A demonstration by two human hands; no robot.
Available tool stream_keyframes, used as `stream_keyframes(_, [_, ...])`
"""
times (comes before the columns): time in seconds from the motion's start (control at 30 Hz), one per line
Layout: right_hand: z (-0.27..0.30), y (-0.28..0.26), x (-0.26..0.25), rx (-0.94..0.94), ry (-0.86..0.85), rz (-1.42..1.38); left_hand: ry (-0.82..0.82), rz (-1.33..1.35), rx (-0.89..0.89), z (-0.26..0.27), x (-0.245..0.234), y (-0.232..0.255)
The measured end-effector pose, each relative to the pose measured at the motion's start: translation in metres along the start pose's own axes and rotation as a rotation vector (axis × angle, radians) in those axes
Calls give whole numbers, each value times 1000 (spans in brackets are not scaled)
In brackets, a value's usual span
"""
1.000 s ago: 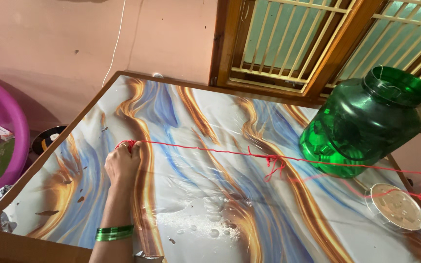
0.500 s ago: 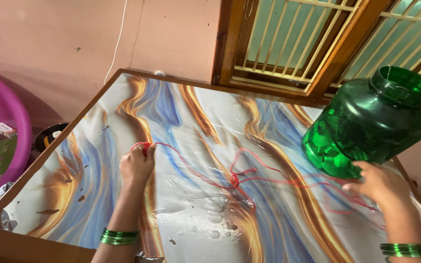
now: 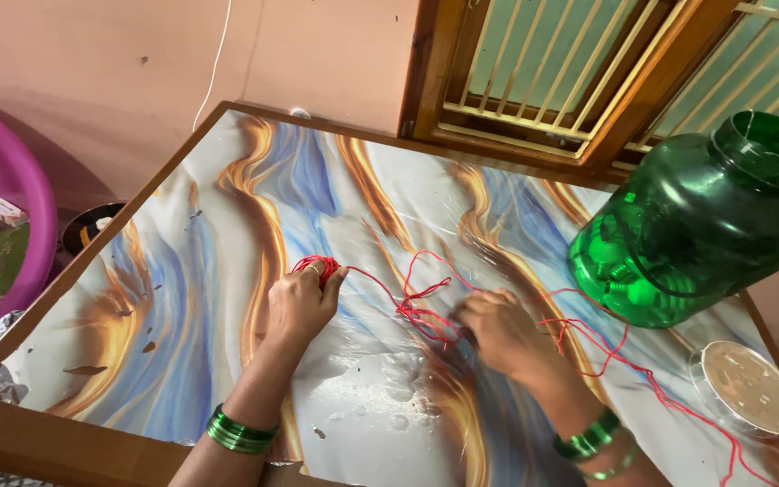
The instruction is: The person winds a red string into a compact ball on a marbled tabletop. They repeatedly gather loose strands, wrap them around a growing core, and adjust the bundle with both hands. The finished ball is then placed into a large green plastic container.
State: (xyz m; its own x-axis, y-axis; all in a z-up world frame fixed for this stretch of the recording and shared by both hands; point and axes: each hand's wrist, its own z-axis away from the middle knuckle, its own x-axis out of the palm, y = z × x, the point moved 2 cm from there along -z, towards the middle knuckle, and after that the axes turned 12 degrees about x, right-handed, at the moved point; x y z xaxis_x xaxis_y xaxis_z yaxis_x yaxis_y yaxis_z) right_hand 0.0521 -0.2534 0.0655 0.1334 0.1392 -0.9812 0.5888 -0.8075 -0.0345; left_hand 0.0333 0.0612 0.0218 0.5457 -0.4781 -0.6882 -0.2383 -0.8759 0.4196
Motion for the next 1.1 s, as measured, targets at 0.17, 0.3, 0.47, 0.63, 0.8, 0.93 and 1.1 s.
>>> stream_keyframes(0.17, [-2,53,32,196,17,-205,-13,-52,-9,-2,-1,-5])
stream_keyframes(0.3, [12,132,16,489,364,-470,57,-63,4,-6,-7,-17])
stream_keyframes(0.47, [54,223,-19,724,499,-1194,79,-154,8,-5,-3,-43])
stream_keyframes(0.63, [92,258,-25,751,601,-974,85,-312,-83,-5,-5,-74])
stream_keyframes(0.8, [144,272,-54,840,763,-819,-17,-340,-253,-3,-31,-107])
stream_keyframes(0.93, [138,228,-32,861,584,-403,-37,-190,-156,-1,13,-78])
stream_keyframes(1.1, [100,178,-27,849,-17,-323,-149,-198,-78,5,34,-48])
